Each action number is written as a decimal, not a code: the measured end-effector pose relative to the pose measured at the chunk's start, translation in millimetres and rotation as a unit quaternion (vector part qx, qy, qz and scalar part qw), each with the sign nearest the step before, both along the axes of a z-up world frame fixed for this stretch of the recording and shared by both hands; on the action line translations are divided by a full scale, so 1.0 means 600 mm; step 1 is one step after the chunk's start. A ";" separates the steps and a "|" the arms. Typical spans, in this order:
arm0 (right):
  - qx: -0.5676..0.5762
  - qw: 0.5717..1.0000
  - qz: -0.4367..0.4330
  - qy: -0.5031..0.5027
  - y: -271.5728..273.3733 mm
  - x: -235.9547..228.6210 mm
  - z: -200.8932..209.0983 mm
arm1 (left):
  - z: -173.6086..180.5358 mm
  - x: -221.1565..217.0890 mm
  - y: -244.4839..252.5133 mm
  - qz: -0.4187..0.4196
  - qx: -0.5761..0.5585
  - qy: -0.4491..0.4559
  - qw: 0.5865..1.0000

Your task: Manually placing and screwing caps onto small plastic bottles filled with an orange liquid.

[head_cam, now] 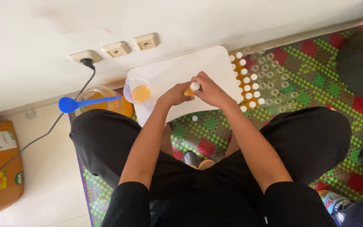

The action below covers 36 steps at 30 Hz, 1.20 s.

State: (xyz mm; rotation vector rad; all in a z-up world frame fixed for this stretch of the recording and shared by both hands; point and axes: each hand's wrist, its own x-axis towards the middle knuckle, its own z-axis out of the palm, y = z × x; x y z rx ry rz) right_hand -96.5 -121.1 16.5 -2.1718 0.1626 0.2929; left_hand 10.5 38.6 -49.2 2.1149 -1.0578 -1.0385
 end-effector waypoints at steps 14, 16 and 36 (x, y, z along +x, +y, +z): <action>0.018 0.989 -0.112 -0.093 -0.063 -0.041 -0.001 | 0.019 -0.054 -0.081 0.071 -0.049 -0.059 0.994; 0.026 0.988 -0.120 -0.091 -0.076 -0.047 -0.001 | 0.038 -0.060 -0.087 0.072 -0.050 -0.058 0.994; -0.030 0.989 -0.085 -0.121 -0.168 -0.113 0.156 | 0.202 -0.104 -0.179 0.009 -0.141 0.077 0.987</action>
